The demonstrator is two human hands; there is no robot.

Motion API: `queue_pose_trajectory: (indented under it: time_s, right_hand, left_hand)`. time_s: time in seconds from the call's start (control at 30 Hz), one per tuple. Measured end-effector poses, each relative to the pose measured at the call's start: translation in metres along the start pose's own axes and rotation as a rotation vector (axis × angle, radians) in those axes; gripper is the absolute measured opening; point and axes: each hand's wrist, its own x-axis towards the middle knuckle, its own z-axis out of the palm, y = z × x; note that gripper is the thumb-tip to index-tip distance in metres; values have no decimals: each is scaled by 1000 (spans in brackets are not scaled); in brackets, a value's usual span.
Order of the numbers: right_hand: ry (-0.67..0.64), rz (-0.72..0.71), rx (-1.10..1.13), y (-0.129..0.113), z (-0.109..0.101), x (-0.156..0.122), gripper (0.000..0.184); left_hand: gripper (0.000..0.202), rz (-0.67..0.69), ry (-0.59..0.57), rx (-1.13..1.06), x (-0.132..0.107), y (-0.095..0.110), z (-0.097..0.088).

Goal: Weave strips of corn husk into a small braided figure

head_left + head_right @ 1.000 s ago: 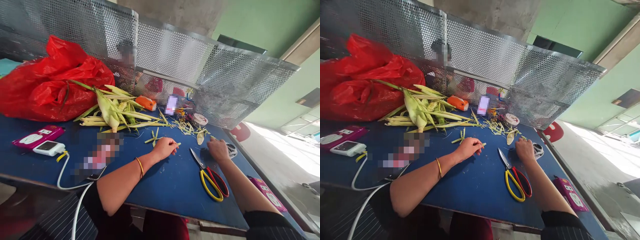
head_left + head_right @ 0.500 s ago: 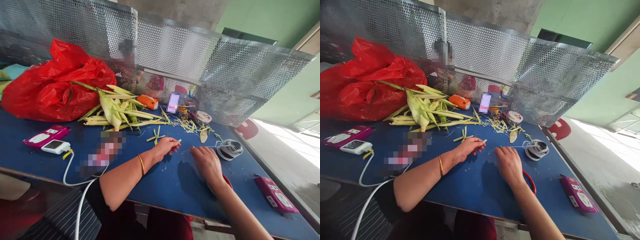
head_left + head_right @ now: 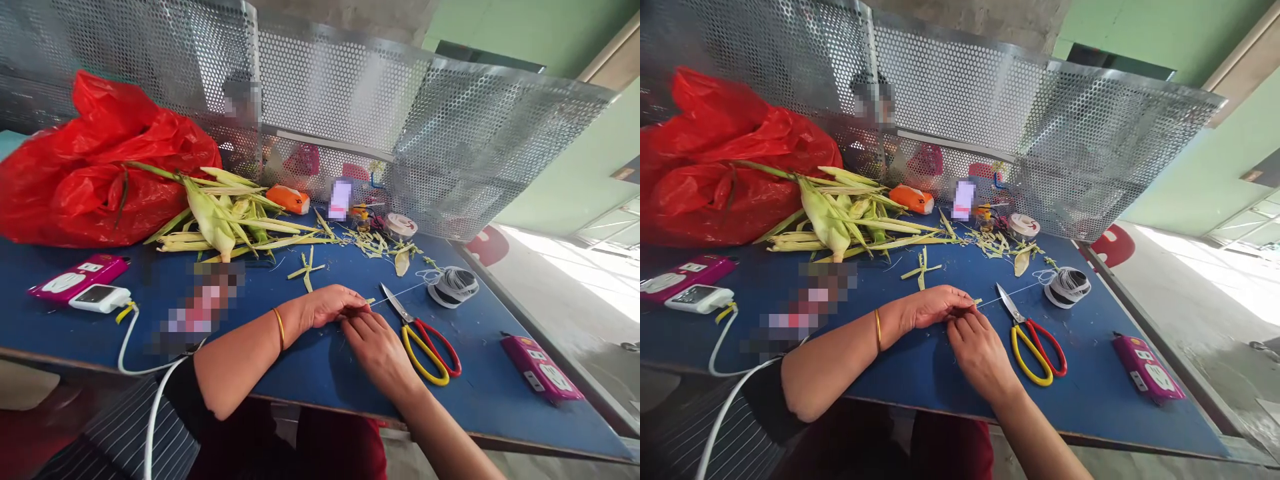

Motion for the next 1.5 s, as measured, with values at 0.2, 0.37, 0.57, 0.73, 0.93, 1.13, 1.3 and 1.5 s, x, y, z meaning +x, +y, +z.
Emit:
queue_pose_trajectory:
  time_s: [0.2,0.37,0.57,0.73,0.93,1.13,1.3,1.5]
  right_hand:
    - [50,465,-68,27,-13,-46,30]
    - [-365,890,3,72,-25,-95,39]
    - [-480,948,184,86,-29,-82,64]
    - [-329,1232,850,92,-38,-77,57]
    - [-326,1332,1282,87,-65,-93,67]
    - [-457,1203,1246,90,-82,-91,56]
    - [-520,1184,1230,93,-74,-81,60]
    - [-487,1238,1188,100,-53,-61,59]
  left_hand:
    - [14,21,127,-136,-2,8,-3]
    - [16,25,226,-158,-1,13,-7]
    - [13,72,248,-156,0,12,-8]
    - [14,86,267,-155,0,12,-10]
    - [13,72,268,-152,3,11,-11]
    - [11,67,281,-154,4,11,-13]
    - [13,67,284,-153,2,12,-11]
    - [12,70,285,-148,2,12,-11]
